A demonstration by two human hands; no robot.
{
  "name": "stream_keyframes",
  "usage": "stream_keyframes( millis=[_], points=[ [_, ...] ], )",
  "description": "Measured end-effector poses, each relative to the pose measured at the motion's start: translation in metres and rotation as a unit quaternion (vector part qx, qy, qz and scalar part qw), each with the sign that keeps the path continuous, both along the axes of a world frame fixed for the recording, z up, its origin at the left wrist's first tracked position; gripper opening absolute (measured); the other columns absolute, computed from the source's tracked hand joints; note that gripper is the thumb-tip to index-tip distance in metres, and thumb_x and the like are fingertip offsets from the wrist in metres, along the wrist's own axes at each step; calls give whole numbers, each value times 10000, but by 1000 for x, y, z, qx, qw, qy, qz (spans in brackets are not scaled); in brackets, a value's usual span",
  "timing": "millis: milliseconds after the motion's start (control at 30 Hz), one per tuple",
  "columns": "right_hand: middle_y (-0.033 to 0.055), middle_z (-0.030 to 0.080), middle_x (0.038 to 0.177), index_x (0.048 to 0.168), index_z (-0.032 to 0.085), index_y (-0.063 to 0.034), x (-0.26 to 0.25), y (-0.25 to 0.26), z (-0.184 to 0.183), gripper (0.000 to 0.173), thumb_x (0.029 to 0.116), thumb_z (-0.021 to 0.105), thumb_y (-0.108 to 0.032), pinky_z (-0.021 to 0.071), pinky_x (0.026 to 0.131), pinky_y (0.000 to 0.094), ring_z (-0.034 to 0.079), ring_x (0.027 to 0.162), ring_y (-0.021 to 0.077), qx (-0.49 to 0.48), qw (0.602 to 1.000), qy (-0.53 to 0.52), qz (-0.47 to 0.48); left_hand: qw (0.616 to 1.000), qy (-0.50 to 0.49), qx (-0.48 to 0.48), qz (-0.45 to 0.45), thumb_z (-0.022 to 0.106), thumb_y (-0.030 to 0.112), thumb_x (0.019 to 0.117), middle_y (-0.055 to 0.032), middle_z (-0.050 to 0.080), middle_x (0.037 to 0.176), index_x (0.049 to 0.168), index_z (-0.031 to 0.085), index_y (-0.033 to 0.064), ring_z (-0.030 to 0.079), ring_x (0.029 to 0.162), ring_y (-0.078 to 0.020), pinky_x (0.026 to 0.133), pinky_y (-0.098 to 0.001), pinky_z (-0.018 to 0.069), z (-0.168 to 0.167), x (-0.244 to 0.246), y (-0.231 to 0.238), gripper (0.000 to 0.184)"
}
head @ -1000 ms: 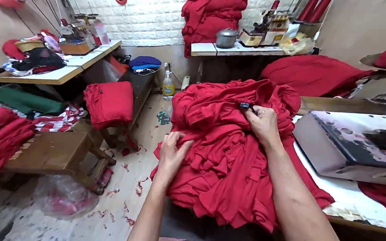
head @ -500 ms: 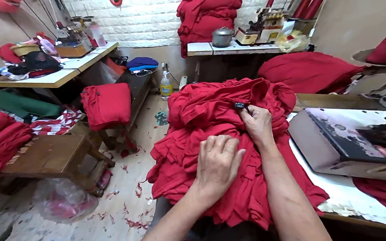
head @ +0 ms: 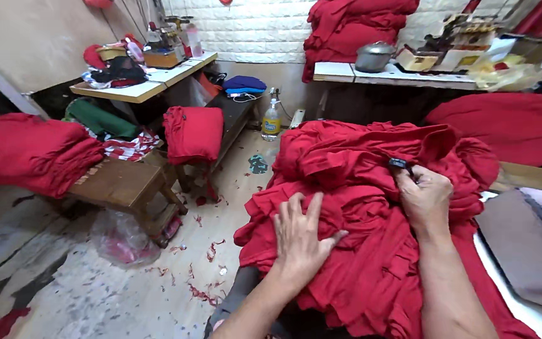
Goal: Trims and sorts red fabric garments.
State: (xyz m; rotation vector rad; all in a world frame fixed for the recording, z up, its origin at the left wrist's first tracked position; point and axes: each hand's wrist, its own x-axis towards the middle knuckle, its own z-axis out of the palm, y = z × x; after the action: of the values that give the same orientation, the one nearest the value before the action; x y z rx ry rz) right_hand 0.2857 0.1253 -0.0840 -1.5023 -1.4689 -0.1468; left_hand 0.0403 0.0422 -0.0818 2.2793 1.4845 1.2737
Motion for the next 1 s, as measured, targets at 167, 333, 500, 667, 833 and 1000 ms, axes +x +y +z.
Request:
stream_keyframes(
  millis=[167, 333, 500, 667, 833, 1000],
  points=[
    [206, 527, 711, 849, 605, 114, -5, -5, 5, 423, 1036, 532, -258, 395, 673, 518, 501, 674, 291, -1, 1000, -14, 11, 975, -83, 139, -152, 756, -30, 726, -152, 706, 846, 890, 747, -15, 699, 829, -307, 730, -405, 580, 2, 15, -16, 165],
    [227, 537, 730, 875, 605, 150, -4, -3, 4, 439, 1040, 539, -252, 409, 702, 489, 503, 694, 272, 7, 1000, -17, 12, 953, -133, 215, -167, 747, 88, 750, -93, 698, 720, 818, 739, -2, 648, 690, -237, 698, -386, 493, -11, 7, -18, 113],
    [254, 564, 756, 898, 616, 158, -2, -2, 4, 430, 1039, 531, -238, 422, 725, 485, 532, 720, 280, 17, 999, -29, 18, 958, -140, 225, -109, 710, 57, 816, -137, 712, 772, 895, 731, -43, 670, 717, -229, 739, -341, 552, -46, -49, -10, 129],
    [236, 550, 744, 878, 604, 153, -4, -3, 4, 419, 1039, 532, -226, 414, 710, 472, 514, 706, 267, 18, 999, -29, 16, 963, -237, 117, 47, 664, 75, 925, -108, 686, 723, 798, 694, -61, 674, 692, -126, 705, -258, 566, -99, -90, -16, 189],
    [266, 555, 756, 882, 607, 157, -5, -1, 2, 418, 1040, 522, -220, 411, 722, 497, 527, 721, 300, 20, 999, -36, 0, 935, -324, 35, 142, 622, 150, 984, -137, 677, 942, 1051, 673, -96, 647, 874, -127, 807, -261, 537, -85, -108, 7, 260],
    [265, 566, 766, 900, 615, 168, -7, -2, 3, 394, 1035, 523, -191, 420, 736, 468, 533, 727, 282, 21, 999, -40, -10, 961, -258, -87, 48, 685, 193, 957, -204, 699, 1127, 1227, 660, -66, 687, 956, -228, 864, -368, 554, -62, -104, 35, 375]
  ],
)
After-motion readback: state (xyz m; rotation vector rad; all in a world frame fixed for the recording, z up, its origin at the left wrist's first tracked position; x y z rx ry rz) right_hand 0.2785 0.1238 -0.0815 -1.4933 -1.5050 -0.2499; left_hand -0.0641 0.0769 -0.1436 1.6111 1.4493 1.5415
